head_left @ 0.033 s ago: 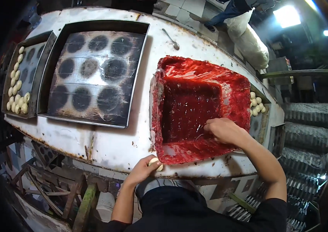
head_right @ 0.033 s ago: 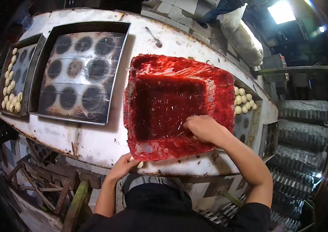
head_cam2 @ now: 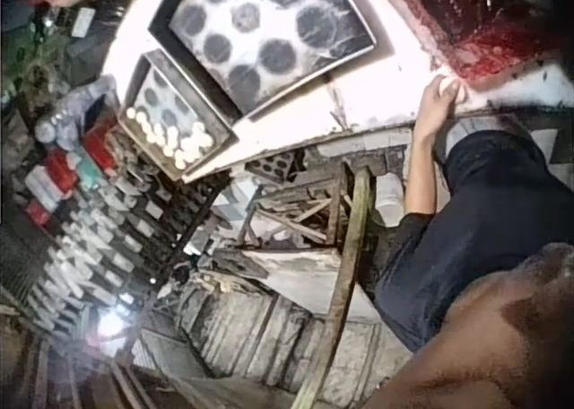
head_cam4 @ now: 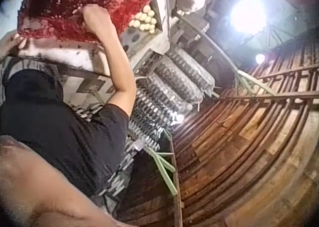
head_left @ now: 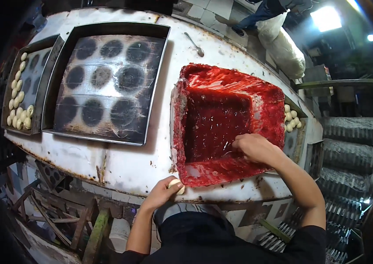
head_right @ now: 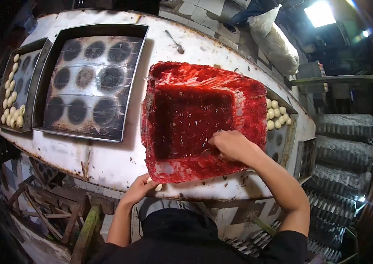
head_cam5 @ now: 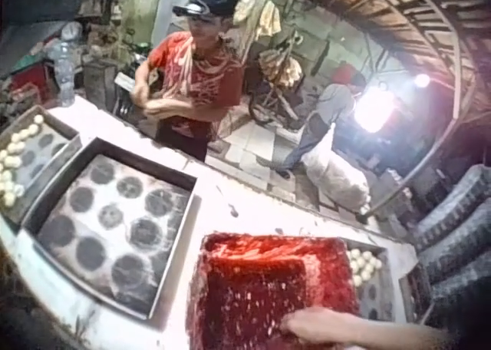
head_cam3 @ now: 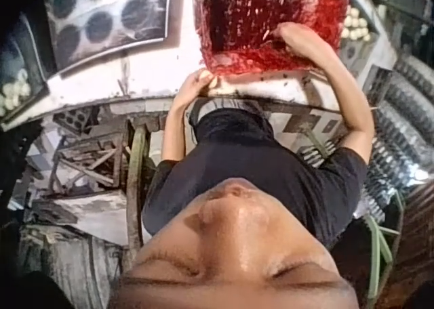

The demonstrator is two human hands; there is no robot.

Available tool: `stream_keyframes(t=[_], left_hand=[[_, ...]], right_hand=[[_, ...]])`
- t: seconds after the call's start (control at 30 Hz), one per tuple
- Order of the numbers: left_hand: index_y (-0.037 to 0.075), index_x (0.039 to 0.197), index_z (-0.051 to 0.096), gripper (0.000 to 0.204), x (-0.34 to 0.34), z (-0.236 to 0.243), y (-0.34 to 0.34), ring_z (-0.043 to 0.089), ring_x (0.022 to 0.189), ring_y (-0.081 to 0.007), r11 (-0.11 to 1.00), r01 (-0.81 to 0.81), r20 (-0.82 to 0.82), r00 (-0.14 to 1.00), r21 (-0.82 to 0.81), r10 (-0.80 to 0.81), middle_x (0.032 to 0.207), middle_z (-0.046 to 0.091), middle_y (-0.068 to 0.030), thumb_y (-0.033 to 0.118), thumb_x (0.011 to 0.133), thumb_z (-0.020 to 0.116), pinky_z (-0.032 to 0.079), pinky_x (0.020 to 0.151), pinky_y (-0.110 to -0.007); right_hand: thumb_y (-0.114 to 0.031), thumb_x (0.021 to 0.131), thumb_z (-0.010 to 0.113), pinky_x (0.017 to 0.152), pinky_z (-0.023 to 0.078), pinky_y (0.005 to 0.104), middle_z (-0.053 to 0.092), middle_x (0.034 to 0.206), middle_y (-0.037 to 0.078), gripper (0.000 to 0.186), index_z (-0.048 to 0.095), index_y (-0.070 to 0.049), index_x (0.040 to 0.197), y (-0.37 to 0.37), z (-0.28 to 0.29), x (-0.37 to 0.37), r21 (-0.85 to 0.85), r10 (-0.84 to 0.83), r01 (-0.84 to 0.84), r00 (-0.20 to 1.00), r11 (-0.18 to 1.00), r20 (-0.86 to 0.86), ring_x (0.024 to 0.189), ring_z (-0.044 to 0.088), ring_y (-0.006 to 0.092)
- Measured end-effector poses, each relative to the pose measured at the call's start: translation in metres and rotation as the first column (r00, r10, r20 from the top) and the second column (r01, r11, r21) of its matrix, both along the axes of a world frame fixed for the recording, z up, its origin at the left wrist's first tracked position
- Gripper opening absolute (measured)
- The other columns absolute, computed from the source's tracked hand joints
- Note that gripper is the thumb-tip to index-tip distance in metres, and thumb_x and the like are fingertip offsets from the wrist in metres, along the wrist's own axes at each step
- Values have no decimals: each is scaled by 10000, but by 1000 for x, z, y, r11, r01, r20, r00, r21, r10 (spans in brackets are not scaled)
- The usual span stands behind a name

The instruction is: Prepare and fill dough with jam for baking in a bakery.

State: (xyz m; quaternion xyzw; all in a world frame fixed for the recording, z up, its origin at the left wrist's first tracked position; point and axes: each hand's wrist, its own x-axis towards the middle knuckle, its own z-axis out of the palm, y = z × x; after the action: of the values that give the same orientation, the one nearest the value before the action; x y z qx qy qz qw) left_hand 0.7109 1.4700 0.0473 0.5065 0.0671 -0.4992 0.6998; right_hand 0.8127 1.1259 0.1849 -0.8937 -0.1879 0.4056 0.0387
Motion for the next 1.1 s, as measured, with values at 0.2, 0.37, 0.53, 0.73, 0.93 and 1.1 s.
stream_keyframes(t=[0.2, 0.37, 0.53, 0.73, 0.93, 1.1], left_hand=[[54, 1015, 661, 310, -1, -5, 7, 534, 705, -52, 998, 64, -39, 997, 17, -63, 842, 659, 19, 362, 1019, 632, 446, 638, -230], [49, 1014, 660, 305, -10, -3, 10, 550, 745, -53, 1000, 8, -3, 1000, 16, -8, 873, 679, 11, 352, 1023, 630, 457, 692, -228], [28, 1043, 681, 310, -33, 5, 2, 571, 802, -57, 997, -70, 44, 997, -16, 71, 909, 685, 8, 333, 1028, 626, 464, 753, -223], [-32, 1186, 679, 359, -73, 36, -45, 623, 914, -88, 929, -360, 15, 932, -92, 362, 1028, 707, -27, 290, 1044, 607, 498, 824, -248], [-92, 1338, 542, 462, -108, 95, -153, 672, 1114, -269, 706, -655, -186, 755, -270, 629, 1252, 654, -188, 292, 1106, 434, 541, 1001, -394], [-56, 1294, 555, 469, -155, 106, -202, 686, 1078, -264, 726, -673, -148, 740, -141, 656, 1215, 665, -185, 342, 1114, 387, 584, 921, -385]], right_hand=[[-12, 807, 675, 803, 554, 466, 715, 998, 194, 262, 722, -23, 1065, -2, -19, -1, -31, -42, 39, 995, 999, -95, 927, 686, 384], [23, 849, 645, 699, 521, 384, 740, 824, 161, 176, 765, -9, 975, -24, -29, 4, 247, -156, 212, 961, 945, -229, 742, 687, 291], [40, 871, 656, 651, 496, 282, 699, 757, 50, 201, 770, 29, 1037, -31, -1, 10, 320, -356, 555, 784, 768, -508, 699, 598, 91], [-19, 913, 655, 729, 502, 304, 697, 840, 62, 188, 719, 32, 1082, -17, 74, -45, 539, -434, 505, 861, 674, -265, 774, 619, 128], [-19, 940, 641, 756, 513, 295, 667, 903, 96, 90, 632, 28, 1016, -15, 30, -194, 864, -674, 343, 739, 369, -5, 835, 631, 147], [65, 891, 670, 711, 489, 270, 632, 854, 75, 75, 608, 30, 916, -38, -54, -290, 973, -853, 169, 520, 159, 49, 802, 613, 142]])
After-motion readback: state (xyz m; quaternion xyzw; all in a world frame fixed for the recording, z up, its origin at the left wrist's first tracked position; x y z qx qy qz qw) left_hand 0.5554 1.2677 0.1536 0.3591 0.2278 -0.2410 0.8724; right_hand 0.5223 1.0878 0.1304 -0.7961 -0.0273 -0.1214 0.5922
